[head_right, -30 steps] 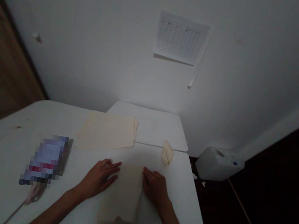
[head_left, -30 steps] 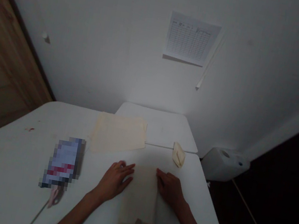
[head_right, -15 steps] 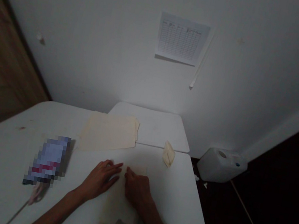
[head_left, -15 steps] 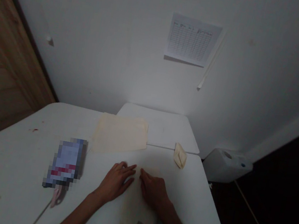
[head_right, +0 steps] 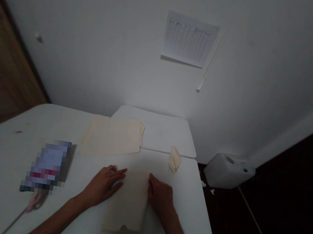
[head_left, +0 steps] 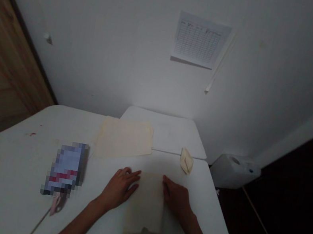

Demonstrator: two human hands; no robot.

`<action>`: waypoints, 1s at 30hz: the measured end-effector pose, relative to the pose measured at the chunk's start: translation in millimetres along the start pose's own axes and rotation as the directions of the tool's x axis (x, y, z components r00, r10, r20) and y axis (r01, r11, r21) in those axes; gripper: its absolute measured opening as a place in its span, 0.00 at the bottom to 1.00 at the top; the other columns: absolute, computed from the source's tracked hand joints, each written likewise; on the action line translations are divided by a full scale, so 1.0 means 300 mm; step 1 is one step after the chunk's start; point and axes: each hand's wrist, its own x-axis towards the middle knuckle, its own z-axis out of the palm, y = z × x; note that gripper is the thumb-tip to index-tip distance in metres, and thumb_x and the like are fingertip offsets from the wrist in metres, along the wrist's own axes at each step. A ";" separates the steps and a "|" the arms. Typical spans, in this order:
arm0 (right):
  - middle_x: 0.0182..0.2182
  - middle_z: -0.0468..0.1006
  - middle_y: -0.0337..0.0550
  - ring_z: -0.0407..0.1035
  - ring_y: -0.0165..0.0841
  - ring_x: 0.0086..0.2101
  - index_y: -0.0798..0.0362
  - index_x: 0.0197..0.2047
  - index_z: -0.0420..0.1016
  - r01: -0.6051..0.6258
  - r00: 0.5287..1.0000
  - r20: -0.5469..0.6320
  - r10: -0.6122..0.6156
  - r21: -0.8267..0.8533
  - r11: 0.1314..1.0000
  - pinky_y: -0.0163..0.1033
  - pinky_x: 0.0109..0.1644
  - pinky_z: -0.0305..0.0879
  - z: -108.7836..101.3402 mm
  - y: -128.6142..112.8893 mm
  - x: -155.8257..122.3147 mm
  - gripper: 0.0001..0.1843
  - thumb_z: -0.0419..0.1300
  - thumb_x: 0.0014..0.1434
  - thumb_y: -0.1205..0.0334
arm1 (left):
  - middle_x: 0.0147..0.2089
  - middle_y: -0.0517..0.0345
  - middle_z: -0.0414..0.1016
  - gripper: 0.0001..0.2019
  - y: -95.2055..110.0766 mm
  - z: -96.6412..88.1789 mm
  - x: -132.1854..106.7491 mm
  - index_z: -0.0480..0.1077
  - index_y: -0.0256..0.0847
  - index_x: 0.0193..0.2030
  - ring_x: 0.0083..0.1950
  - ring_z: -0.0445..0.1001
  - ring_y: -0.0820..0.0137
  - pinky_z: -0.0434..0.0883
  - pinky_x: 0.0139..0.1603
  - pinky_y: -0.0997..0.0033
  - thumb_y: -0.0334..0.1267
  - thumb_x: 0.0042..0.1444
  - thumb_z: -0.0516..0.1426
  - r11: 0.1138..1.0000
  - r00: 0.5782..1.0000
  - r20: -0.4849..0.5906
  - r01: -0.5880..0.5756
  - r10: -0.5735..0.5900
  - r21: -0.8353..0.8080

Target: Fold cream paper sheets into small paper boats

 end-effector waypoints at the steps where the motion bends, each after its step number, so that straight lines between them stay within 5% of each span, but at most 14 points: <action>1: 0.47 0.79 0.43 0.76 0.35 0.40 0.45 0.62 0.64 0.008 1.000 0.009 -0.008 -0.004 1.000 0.36 0.42 0.67 -0.006 0.003 0.005 0.20 0.46 0.69 0.58 | 0.60 0.57 0.71 0.12 0.000 -0.001 0.001 0.71 0.46 0.51 0.50 0.67 0.58 0.67 0.48 0.52 0.39 0.63 0.51 1.000 1.000 0.001 -0.004 0.004 0.001; 5: 0.48 0.79 0.44 0.75 0.37 0.43 0.47 0.58 0.68 0.055 0.998 0.012 -0.055 0.010 0.998 0.37 0.46 0.66 -0.035 -0.007 0.013 0.19 0.46 0.67 0.61 | 0.60 0.57 0.71 0.13 -0.001 -0.001 0.001 0.71 0.46 0.52 0.50 0.67 0.58 0.67 0.47 0.52 0.39 0.64 0.51 1.000 1.000 -0.007 -0.013 0.013 -0.005; 9: 0.51 0.77 0.45 0.74 0.34 0.45 0.51 0.60 0.65 0.165 0.986 -0.013 -0.164 0.095 0.982 0.36 0.50 0.66 -0.045 -0.101 -0.012 0.22 0.47 0.64 0.67 | 0.59 0.57 0.72 0.13 -0.005 0.004 -0.001 0.71 0.46 0.52 0.50 0.67 0.58 0.67 0.48 0.52 0.39 0.64 0.52 1.000 0.999 -0.031 -0.014 0.013 -0.014; 13: 0.54 0.74 0.49 0.76 0.36 0.43 0.54 0.64 0.59 0.270 0.960 0.045 -0.275 0.083 0.959 0.36 0.44 0.69 -0.008 -0.228 -0.043 0.26 0.48 0.62 0.68 | 0.59 0.56 0.71 0.13 -0.006 0.002 -0.002 0.71 0.46 0.52 0.51 0.67 0.58 0.67 0.49 0.50 0.39 0.64 0.51 1.000 0.999 -0.030 -0.014 0.013 -0.016; 16: 0.56 0.71 0.53 0.77 0.37 0.39 0.55 0.64 0.58 0.236 0.970 0.063 -0.236 -0.005 0.972 0.37 0.40 0.70 0.034 -0.267 -0.056 0.28 0.48 0.60 0.70 | 0.60 0.56 0.71 0.14 -0.004 -0.003 -0.002 0.71 0.46 0.53 0.51 0.67 0.58 0.67 0.49 0.50 0.39 0.64 0.51 1.000 1.000 -0.017 -0.010 0.009 -0.016; 22: 0.54 0.73 0.56 0.78 0.39 0.34 0.55 0.66 0.55 0.036 0.997 0.071 -0.029 -0.107 0.994 0.39 0.34 0.71 0.065 -0.178 -0.093 0.28 0.45 0.63 0.69 | 0.60 0.56 0.71 0.13 0.000 -0.006 -0.001 0.71 0.46 0.52 0.51 0.67 0.58 0.67 0.49 0.51 0.39 0.64 0.51 0.999 1.000 -0.021 0.005 -0.005 -0.033; 30: 0.51 0.76 0.51 0.78 0.38 0.35 0.51 0.67 0.55 -0.038 0.999 0.035 0.041 -0.073 0.997 0.38 0.35 0.70 0.040 -0.082 -0.153 0.27 0.43 0.66 0.68 | 0.60 0.57 0.71 0.13 0.006 -0.008 0.002 0.71 0.46 0.52 0.51 0.67 0.58 0.66 0.49 0.52 0.39 0.64 0.51 1.000 1.000 -0.004 0.008 -0.008 0.001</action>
